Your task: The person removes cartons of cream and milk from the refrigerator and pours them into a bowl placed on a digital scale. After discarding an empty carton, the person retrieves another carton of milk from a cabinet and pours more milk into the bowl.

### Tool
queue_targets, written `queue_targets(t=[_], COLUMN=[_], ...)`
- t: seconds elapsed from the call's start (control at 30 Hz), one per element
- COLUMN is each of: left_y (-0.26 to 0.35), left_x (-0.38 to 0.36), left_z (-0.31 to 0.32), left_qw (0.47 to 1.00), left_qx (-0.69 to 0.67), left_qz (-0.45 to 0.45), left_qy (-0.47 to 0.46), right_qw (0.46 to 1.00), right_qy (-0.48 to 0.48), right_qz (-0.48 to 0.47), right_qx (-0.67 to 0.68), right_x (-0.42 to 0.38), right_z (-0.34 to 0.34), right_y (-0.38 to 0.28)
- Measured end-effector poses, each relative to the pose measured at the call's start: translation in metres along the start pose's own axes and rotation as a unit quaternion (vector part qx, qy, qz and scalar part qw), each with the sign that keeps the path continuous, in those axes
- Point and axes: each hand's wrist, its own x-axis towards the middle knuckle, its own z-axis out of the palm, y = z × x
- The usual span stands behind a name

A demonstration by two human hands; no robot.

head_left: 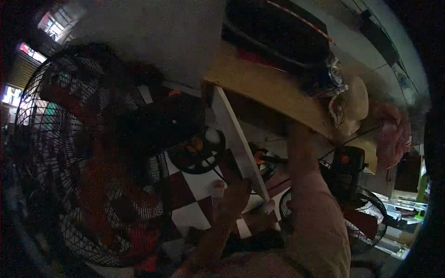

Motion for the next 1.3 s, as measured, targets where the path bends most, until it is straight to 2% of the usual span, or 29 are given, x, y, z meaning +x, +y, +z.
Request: queue_targets(t=[0.03, 0.17, 0.2, 0.23, 0.3, 0.33, 0.37, 0.4, 0.57, 0.67, 0.7, 0.73, 0.77, 0.97, 1.1, 1.3], left_y=[-0.003, -0.005, -0.011, -0.014, -0.011, -0.008, -0.005, 0.000, -0.001, -0.006, -0.010, -0.010, -0.010, -0.005, 0.002, 0.021], left_x=[-0.002, 0.002, 0.003, 0.007, 0.008, 0.007, 0.007, 0.006, 0.009, 0.017, 0.014, 0.012, 0.010, 0.004, 0.010, 0.022], left_z=[0.000, 0.000, 0.001, 0.003, 0.010, 0.008, 0.005, 0.003, -0.016, -0.011, -0.013, -0.018, -0.022, -0.036, -0.046, -0.059], left_qw=[0.999, 0.998, 0.991, 0.959, 0.904, 0.958, 0.990, 0.996, 0.994, 0.982, 0.983, 0.990, 0.990, 0.995, 0.994, 0.993], left_qx=[-0.011, -0.047, 0.017, 0.078, 0.134, 0.084, 0.031, -0.022, -0.096, -0.161, -0.160, -0.138, -0.129, -0.094, -0.066, 0.006], left_qz=[0.011, -0.047, 0.027, 0.100, 0.171, 0.090, 0.005, -0.079, 0.005, -0.057, -0.057, 0.024, 0.046, 0.001, -0.022, -0.016], left_qy=[0.042, 0.009, 0.131, 0.253, 0.369, 0.258, 0.141, 0.019, 0.057, -0.076, -0.075, 0.013, 0.036, -0.034, -0.086, -0.115], right_qw=[1.000, 1.000, 1.000, 1.000, 0.999, 0.999, 0.999, 0.999, 0.999, 0.997, 0.996, 0.996, 0.995, 0.990, 0.989, 0.994], right_qy=[0.002, -0.001, -0.001, 0.000, 0.000, 0.000, -0.001, 0.000, 0.015, 0.027, 0.031, 0.033, 0.038, 0.061, 0.074, 0.071], right_qz=[0.002, 0.010, 0.013, 0.011, 0.015, 0.017, 0.015, 0.018, 0.017, 0.036, 0.042, 0.051, 0.061, 0.093, 0.098, 0.034], right_qx=[0.005, 0.020, 0.023, 0.024, 0.028, 0.032, 0.033, 0.036, 0.049, 0.062, 0.066, 0.069, 0.073, 0.084, 0.078, 0.074], right_x=[0.000, 0.001, -0.001, -0.003, -0.003, -0.005, -0.007, -0.012, -0.036, -0.047, -0.051, -0.052, -0.053, -0.046, -0.057, -0.141], right_z=[0.003, 0.009, 0.010, 0.011, 0.015, 0.015, 0.015, 0.015, 0.026, 0.032, 0.033, 0.033, 0.033, 0.029, 0.032, 0.028], right_y=[0.002, 0.011, 0.011, 0.010, 0.008, 0.005, 0.004, -0.001, -0.035, -0.051, -0.054, -0.059, -0.063, -0.086, -0.074, -0.039])
